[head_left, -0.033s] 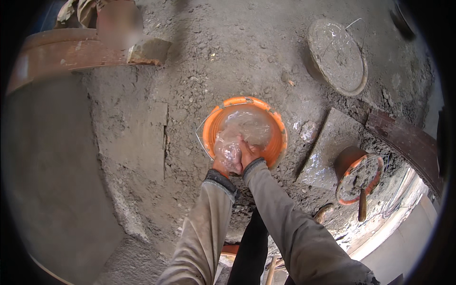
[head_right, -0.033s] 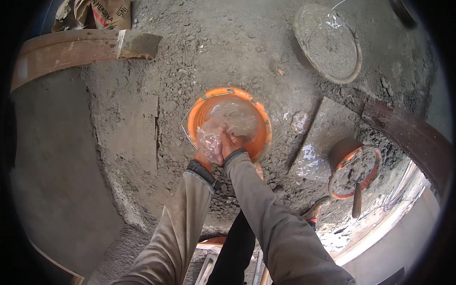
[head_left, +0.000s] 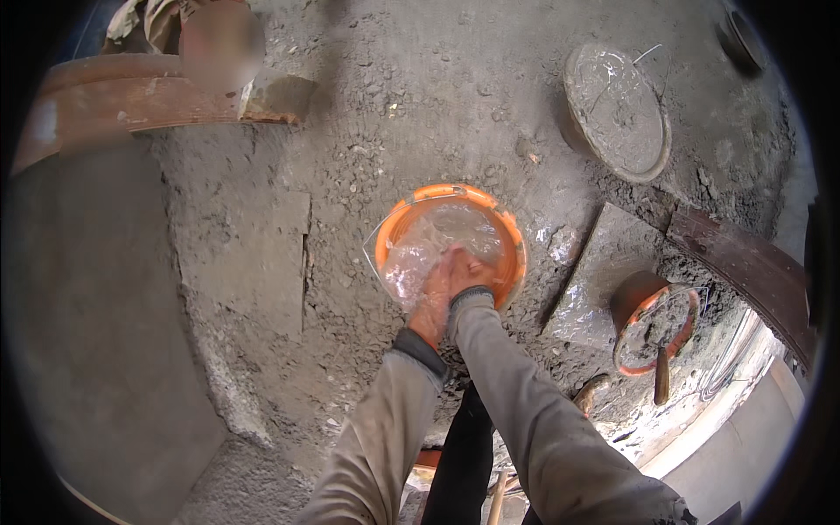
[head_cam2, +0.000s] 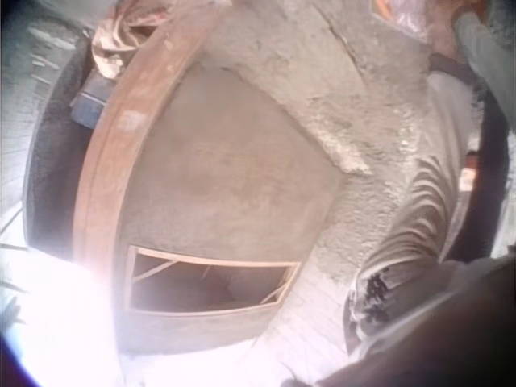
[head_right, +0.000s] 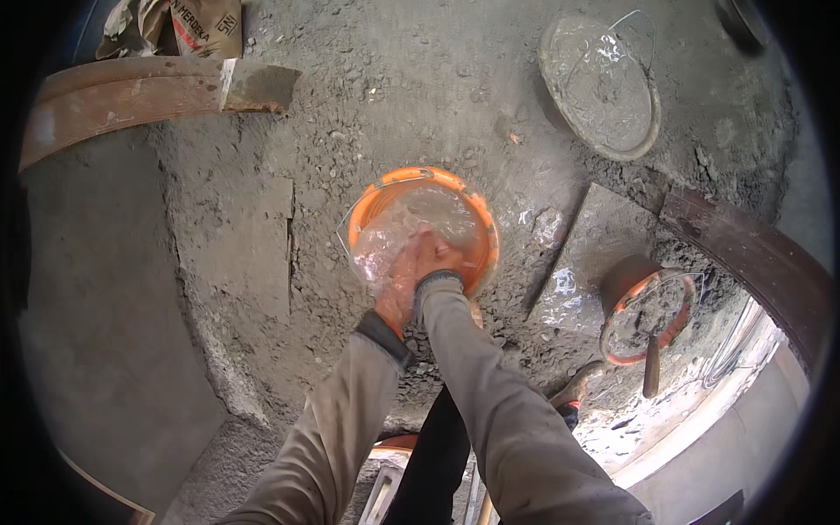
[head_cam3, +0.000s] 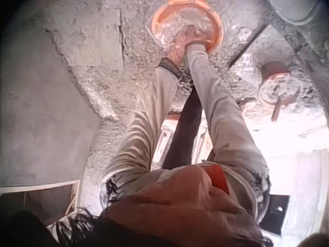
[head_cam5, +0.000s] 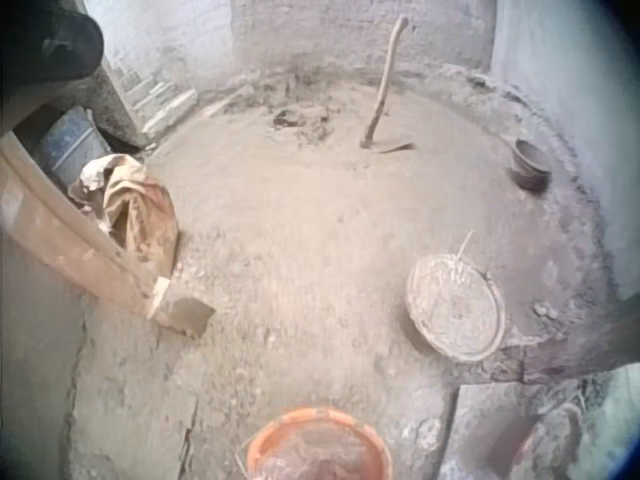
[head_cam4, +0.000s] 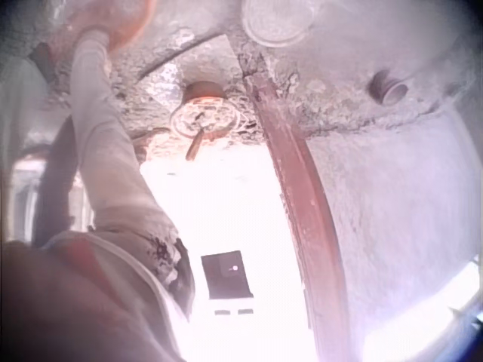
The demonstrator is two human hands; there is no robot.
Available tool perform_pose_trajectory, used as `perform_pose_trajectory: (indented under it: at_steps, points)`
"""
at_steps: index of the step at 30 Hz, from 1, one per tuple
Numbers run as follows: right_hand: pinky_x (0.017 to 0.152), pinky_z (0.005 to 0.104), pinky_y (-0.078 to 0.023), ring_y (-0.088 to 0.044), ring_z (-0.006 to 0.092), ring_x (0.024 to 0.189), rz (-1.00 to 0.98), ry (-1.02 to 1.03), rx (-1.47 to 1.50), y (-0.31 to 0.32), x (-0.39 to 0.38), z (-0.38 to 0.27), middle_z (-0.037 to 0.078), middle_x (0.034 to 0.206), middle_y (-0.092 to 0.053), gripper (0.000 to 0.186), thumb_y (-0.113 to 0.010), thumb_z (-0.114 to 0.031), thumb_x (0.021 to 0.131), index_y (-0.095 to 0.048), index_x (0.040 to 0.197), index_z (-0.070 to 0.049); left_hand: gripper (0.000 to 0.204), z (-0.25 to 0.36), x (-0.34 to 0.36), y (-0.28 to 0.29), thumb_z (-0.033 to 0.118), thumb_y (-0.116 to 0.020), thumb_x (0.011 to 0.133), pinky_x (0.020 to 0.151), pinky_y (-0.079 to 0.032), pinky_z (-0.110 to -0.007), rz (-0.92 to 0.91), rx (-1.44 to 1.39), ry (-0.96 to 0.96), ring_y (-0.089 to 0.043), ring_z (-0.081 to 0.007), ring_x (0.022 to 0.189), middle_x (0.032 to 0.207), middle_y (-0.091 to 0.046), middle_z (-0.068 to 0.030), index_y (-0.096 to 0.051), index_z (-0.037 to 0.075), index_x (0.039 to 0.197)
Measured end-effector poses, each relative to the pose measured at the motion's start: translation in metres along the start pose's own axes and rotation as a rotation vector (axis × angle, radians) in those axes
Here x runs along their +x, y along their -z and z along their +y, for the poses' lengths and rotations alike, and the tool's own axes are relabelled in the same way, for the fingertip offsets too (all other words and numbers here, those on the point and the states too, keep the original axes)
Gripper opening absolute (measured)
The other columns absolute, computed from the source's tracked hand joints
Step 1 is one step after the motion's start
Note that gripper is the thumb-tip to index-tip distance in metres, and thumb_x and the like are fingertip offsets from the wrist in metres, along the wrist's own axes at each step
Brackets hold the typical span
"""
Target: The person applies mortar to a concrete pillar using a trowel, taking the material from a bucket and smoothing it onto the wall, then washes their hands in a separate bucket of water.
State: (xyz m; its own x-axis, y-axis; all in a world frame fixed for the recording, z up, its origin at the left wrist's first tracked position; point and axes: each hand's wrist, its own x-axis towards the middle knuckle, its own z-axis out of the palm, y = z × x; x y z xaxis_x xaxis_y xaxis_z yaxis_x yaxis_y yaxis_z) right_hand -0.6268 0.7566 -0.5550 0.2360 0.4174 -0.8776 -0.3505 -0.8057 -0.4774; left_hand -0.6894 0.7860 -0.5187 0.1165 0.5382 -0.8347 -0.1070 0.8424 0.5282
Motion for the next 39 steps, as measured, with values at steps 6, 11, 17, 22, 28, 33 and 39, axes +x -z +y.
perform_pose_trajectory:
  at_steps: [6,11,17,22,28,33,39]
  points:
    - [0.067,0.0307,-0.048,-0.060,0.0192,0.069,0.011,0.394,-0.414,0.028,0.000,-0.039,0.006,0.075,-0.063,0.024,-0.058,-0.021,0.083,-0.060,0.098,-0.003,0.035,0.030,-0.085,-0.023,0.028,-0.057,0.089,0.079,-0.042,-0.021,-0.093,0.116,0.070,-0.053,-0.0074,0.086,0.096,-0.059,-0.0018,-0.057,-0.001,0.107]
    - [0.051,0.0329,-0.048,-0.056,0.0158,0.063,-0.084,-0.182,0.152,0.034,-0.011,-0.049,0.006,0.079,-0.060,0.022,-0.056,-0.023,0.086,-0.058,0.101,-0.007,0.019,0.032,-0.136,-0.030,0.014,-0.064,0.085,0.069,-0.045,-0.021,-0.164,0.274,-0.143,-0.052,-0.0042,0.073,0.084,-0.059,0.0015,-0.060,-0.001,0.096]
    - [0.055,0.0327,-0.047,-0.059,0.0171,0.063,-0.041,0.031,-0.098,0.052,-0.021,0.002,0.007,0.077,-0.063,0.024,-0.059,-0.023,0.082,-0.060,0.095,-0.003,0.015,0.037,-0.131,-0.064,-0.001,-0.061,0.072,0.058,-0.042,-0.025,0.107,1.029,-0.861,-0.051,-0.0150,0.060,0.070,-0.053,-0.0059,-0.061,0.002,0.086]
    - [0.058,0.0336,-0.048,-0.063,0.0210,0.062,0.383,0.333,-0.348,0.116,-0.067,-0.060,0.013,0.067,-0.064,0.022,-0.059,-0.023,0.079,-0.065,0.083,-0.002,0.011,0.019,-0.189,-0.098,0.003,-0.060,0.075,0.059,-0.042,-0.026,-0.305,0.834,-0.935,-0.051,-0.0164,0.062,0.072,-0.052,-0.0070,-0.063,0.002,0.085]
    - [0.050,0.0281,-0.047,-0.058,0.0161,0.055,0.385,0.259,0.239,0.139,-0.078,-0.048,0.008,0.072,-0.063,0.020,-0.058,-0.017,0.081,-0.061,0.087,0.002,0.035,-0.067,-0.185,-0.131,0.030,-0.062,0.087,0.068,-0.041,-0.024,0.080,0.136,-0.135,-0.051,-0.0084,0.077,0.087,-0.055,0.0014,-0.051,0.005,0.109]
    - [0.044,0.0261,-0.044,-0.055,0.0143,0.052,0.306,-0.036,0.811,0.193,-0.087,-0.056,0.006,0.074,-0.060,0.018,-0.056,-0.017,0.083,-0.057,0.094,-0.003,0.056,-0.072,-0.240,-0.161,0.059,-0.047,0.086,0.076,-0.046,-0.030,-0.184,-0.014,0.470,-0.056,-0.0113,0.088,0.103,-0.058,-0.0058,-0.050,0.011,0.115]
    - [0.064,0.0423,-0.050,-0.062,0.0349,0.071,0.271,0.363,-0.357,0.225,-0.082,0.033,0.017,0.086,-0.063,0.024,-0.054,-0.020,0.080,-0.058,0.099,-0.004,0.062,-0.091,-0.247,-0.151,0.020,-0.069,0.080,0.088,-0.042,-0.031,-0.069,0.525,-0.065,-0.048,-0.0168,0.108,0.118,-0.050,-0.0081,-0.039,0.006,0.132]
